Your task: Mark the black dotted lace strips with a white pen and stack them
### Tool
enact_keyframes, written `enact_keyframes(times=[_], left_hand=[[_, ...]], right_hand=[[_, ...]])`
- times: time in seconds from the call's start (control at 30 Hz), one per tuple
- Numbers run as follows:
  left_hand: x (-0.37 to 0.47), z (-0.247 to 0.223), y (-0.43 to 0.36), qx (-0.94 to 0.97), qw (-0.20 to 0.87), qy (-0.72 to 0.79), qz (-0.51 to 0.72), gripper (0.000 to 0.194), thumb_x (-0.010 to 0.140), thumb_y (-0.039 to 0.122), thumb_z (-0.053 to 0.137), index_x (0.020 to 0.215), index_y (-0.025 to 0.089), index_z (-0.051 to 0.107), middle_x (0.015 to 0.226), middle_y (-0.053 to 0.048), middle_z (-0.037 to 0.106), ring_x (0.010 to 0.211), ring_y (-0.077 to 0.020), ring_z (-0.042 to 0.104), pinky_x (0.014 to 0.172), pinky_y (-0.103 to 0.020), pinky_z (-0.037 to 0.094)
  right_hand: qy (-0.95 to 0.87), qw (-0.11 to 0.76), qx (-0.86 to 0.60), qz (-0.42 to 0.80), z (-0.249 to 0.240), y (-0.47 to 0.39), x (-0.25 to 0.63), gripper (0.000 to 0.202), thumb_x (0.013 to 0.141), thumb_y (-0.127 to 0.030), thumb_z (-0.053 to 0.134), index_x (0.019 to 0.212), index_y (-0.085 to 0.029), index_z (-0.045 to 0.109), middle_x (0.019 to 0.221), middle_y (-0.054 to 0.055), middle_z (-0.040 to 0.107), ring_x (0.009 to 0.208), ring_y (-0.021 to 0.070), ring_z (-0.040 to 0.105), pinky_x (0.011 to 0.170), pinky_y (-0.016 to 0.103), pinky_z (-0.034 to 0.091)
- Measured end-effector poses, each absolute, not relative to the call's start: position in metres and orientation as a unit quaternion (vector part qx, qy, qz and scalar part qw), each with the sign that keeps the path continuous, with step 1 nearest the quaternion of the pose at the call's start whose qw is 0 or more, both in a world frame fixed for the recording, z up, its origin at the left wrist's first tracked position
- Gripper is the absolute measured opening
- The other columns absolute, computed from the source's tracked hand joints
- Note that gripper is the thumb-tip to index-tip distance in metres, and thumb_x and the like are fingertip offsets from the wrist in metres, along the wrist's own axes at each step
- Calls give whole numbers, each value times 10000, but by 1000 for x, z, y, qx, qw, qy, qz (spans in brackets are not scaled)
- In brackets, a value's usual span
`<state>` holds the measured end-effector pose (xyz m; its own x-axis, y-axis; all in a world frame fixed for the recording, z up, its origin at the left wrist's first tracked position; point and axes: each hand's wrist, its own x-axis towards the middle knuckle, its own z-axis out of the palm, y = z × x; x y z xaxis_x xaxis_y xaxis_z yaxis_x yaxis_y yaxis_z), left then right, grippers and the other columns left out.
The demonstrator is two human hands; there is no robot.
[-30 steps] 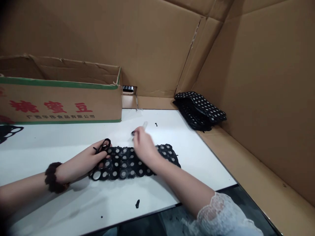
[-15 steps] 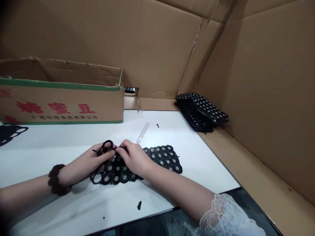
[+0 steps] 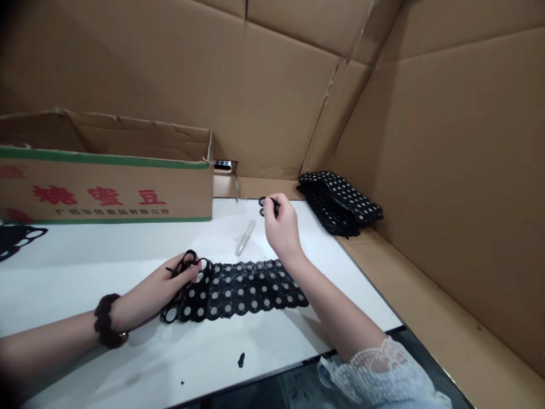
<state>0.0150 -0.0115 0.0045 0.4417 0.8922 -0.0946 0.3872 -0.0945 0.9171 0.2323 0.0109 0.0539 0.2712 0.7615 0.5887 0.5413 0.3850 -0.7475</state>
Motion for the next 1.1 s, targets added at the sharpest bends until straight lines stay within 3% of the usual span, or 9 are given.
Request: enact_keyframes(times=[0.23,0.33,0.43,0.5,0.63,0.73,0.87,1.03,1.1], left_hand=[[17,-1,-11,640,559,441,289,276,765,456,457,752,181,435,645,53,402,571,-95,371,540,-211,335],[16,1,-10,609,586,446,296,284,751,462,470,740,180,432,600,61,391,507,-81,366,479,-200,340],[9,8,-4,612,614,429,255,276,721,437,524,741,169,460,602,51,427,492,-77,402,441,-190,352],[1,15,4,623,663,376,175,270,666,382,604,779,156,508,648,33,481,518,-84,445,445,-192,385],[-15,22,21,632,710,308,38,271,615,270,657,830,132,567,664,13,540,539,-98,502,494,-210,440],[-18,19,26,636,702,316,42,207,637,246,628,796,128,571,620,21,509,501,-88,477,433,-186,400],[-14,14,23,646,695,308,72,148,682,272,586,712,131,555,555,44,412,433,-59,380,384,-175,335],[-12,18,16,694,644,315,67,229,743,353,530,812,142,588,573,25,469,408,-50,345,373,-176,275],[-11,18,14,694,638,325,73,240,754,366,513,813,145,586,577,19,487,416,-57,370,388,-180,298]], right_hand=[[-702,589,-400,-1,134,113,149,364,885,-429,228,973,-179,479,889,51,550,836,131,535,778,300,398],[-739,486,-463,51,141,169,121,527,872,-498,155,879,-139,541,799,94,570,854,204,547,802,389,382],[-778,417,-466,57,133,184,117,538,851,-538,193,875,-147,562,829,107,581,930,237,522,849,407,344],[-783,441,-437,20,126,165,124,509,863,-514,182,922,-163,545,883,90,573,953,216,501,863,383,331],[-770,476,-425,2,106,83,145,378,870,-458,262,873,-170,507,796,45,550,745,141,497,713,277,369],[-799,382,-455,97,79,19,160,372,866,-442,289,721,-161,484,584,-7,468,546,94,413,561,231,323],[-832,187,-444,275,38,-23,173,443,830,-506,329,598,-153,464,519,-21,440,498,72,367,485,205,263],[-821,162,-478,266,14,-28,170,437,674,-593,515,613,-165,451,532,-29,474,487,69,385,469,196,236],[-821,170,-491,236,12,-30,165,398,685,-553,529,620,-169,451,537,-26,481,489,72,392,475,199,237]])
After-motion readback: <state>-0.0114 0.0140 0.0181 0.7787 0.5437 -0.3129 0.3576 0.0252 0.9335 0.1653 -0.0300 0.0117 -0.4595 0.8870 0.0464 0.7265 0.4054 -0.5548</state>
